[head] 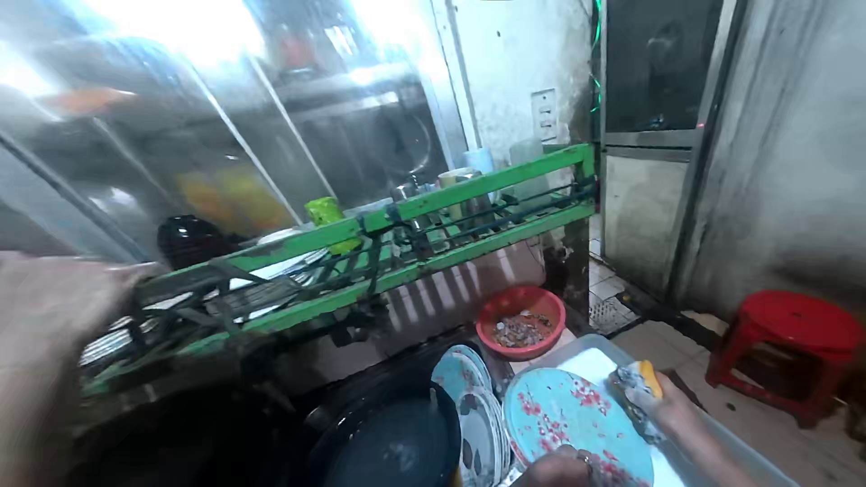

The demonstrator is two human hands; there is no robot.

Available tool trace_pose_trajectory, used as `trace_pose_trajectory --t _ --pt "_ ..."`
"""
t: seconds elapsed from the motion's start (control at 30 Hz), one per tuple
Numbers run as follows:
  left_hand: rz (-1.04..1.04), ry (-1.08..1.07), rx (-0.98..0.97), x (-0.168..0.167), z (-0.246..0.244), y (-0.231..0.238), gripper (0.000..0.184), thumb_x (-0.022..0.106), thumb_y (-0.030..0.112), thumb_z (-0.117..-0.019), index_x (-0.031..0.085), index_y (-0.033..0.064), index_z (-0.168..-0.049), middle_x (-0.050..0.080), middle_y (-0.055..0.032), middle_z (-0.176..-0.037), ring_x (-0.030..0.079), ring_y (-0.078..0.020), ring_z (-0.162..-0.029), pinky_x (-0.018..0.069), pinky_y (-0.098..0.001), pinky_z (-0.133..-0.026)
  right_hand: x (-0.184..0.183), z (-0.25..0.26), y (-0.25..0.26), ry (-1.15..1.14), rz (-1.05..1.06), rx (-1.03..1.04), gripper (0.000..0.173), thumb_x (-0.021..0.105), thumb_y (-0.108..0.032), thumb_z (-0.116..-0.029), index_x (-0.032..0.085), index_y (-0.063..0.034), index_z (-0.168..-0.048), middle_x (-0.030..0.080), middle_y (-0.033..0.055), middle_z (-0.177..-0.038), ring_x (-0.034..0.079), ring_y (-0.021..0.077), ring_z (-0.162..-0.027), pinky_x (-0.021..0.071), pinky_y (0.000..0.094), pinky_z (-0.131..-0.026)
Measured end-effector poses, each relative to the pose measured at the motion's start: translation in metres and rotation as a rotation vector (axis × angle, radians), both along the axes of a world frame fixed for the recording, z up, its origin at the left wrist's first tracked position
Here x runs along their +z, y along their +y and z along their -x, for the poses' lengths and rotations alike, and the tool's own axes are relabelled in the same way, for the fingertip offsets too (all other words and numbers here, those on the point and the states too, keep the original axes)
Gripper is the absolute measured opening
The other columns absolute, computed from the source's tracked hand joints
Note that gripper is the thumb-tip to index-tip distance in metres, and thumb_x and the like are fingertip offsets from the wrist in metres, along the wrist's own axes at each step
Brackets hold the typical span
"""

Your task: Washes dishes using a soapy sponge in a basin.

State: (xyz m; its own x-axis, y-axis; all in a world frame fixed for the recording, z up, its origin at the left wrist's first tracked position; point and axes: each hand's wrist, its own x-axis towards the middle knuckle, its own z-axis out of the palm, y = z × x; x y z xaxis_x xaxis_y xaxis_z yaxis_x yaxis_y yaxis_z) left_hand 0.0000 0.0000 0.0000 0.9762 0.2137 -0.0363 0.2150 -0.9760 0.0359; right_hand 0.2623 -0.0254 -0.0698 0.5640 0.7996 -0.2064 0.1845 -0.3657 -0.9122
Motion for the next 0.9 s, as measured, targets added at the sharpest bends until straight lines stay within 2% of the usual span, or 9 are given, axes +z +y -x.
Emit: trace_pose_trajectory --t 0.07,0.23,0.37,0.43,0.57,0.67,0.7,0.8,0.9 --pt "0.058 0.021 -0.112 -0.023 -0.027 0.002 0.022 0.056 0.003 -0.0964 0.071 -0.0001 -0.112 0.071 -0.0184 -0.107 0.068 -0.0351 -0.105 0.0550 -0.0478 -0.093 0.004 0.001 -0.001 -0.018 -0.003 0.029 0.055 0.071 -0.017 -0.0952 0.051 -0.0013 -0.144 0.064 0.0216 -0.128 0.065 0.0290 -0.115 0.0519 0.0482 -0.100" --pt "0.173 0.021 -0.014 -0.034 -0.056 -0.011 0.023 0.055 0.008 -0.0992 0.069 -0.0016 -0.114 0.070 -0.0202 -0.105 0.069 -0.0362 -0.101 0.0570 -0.0498 -0.088 0.008 0.000 0.002 -0.069 0.015 0.079 0.054 0.070 -0.019 -0.0957 0.052 -0.0007 -0.143 0.063 0.0224 -0.130 0.064 0.0309 -0.118 0.0499 0.0487 -0.104" --pt "0.280 0.066 0.028 -0.048 -0.074 -0.010 0.038 0.063 0.011 -0.0953 0.063 0.0007 -0.132 0.066 -0.0213 -0.127 0.062 -0.0402 -0.119 0.0478 -0.0565 -0.102 0.012 0.004 0.003 -0.140 0.118 0.179 0.056 0.070 -0.021 -0.0967 0.051 0.0000 -0.145 0.061 0.0246 -0.134 0.061 0.0345 -0.122 0.0469 0.0519 -0.106" --pt "0.352 0.122 0.049 -0.050 -0.078 -0.008 0.055 0.068 0.021 -0.0944 0.054 0.0017 -0.144 0.059 -0.0213 -0.141 0.054 -0.0426 -0.130 0.0397 -0.0596 -0.109 0.010 0.006 0.006 -0.198 0.174 0.260 0.054 0.069 -0.021 -0.0966 0.053 0.0011 -0.143 0.060 0.0258 -0.135 0.059 0.0367 -0.126 0.0444 0.0537 -0.109" --pt "0.374 0.125 0.169 -0.063 -0.082 0.011 0.057 0.059 0.055 -0.0971 0.067 0.0106 -0.132 0.065 -0.0133 -0.134 0.057 -0.0354 -0.128 0.0369 -0.0596 -0.112 -0.001 0.005 0.009 -0.450 0.318 0.421 0.047 0.070 -0.026 -0.0937 0.062 -0.0024 -0.134 0.061 0.0231 -0.135 0.056 0.0391 -0.130 0.0432 0.0583 -0.110" --pt "0.400 0.168 0.522 -0.050 -0.075 0.046 0.056 0.046 0.037 -0.1065 0.048 0.0029 -0.151 0.036 -0.0160 -0.163 0.026 -0.0362 -0.153 0.0135 -0.0648 -0.123 -0.002 0.007 0.009 -0.555 0.389 0.456 0.046 0.071 -0.026 -0.0911 0.064 -0.0049 -0.132 0.059 0.0214 -0.138 0.051 0.0406 -0.135 0.0422 0.0607 -0.110" --pt "0.416 0.099 0.660 -0.051 -0.070 0.059 0.056 0.044 0.030 -0.1068 0.040 0.0012 -0.155 0.029 -0.0168 -0.166 0.022 -0.0352 -0.155 0.0128 -0.0630 -0.124 -0.001 0.009 0.009 -0.574 0.405 0.451 0.047 0.071 -0.026 -0.0907 0.064 -0.0051 -0.132 0.059 0.0210 -0.139 0.051 0.0407 -0.135 0.0426 0.0610 -0.110" --pt "0.561 -0.009 0.962 -0.047 -0.070 0.093 0.050 0.042 0.020 -0.1075 0.038 -0.0028 -0.152 0.049 -0.0240 -0.150 0.050 -0.0351 -0.138 0.0411 -0.0506 -0.115 0.002 0.014 0.009 -0.617 0.426 0.454 0.053 0.069 -0.036 -0.0927 0.061 -0.0070 -0.136 0.057 0.0188 -0.142 0.048 0.0388 -0.139 0.0403 0.0586 -0.112" --pt "0.780 0.048 1.073 -0.031 -0.074 0.111 0.044 0.041 0.021 -0.1101 0.047 -0.0074 -0.144 0.052 -0.0284 -0.144 0.052 -0.0376 -0.135 0.0404 -0.0512 -0.112 0.003 0.013 0.009 -0.571 0.398 0.425 0.050 0.065 -0.036 -0.0971 0.061 -0.0044 -0.135 0.059 0.0200 -0.139 0.053 0.0369 -0.134 0.0411 0.0546 -0.113"
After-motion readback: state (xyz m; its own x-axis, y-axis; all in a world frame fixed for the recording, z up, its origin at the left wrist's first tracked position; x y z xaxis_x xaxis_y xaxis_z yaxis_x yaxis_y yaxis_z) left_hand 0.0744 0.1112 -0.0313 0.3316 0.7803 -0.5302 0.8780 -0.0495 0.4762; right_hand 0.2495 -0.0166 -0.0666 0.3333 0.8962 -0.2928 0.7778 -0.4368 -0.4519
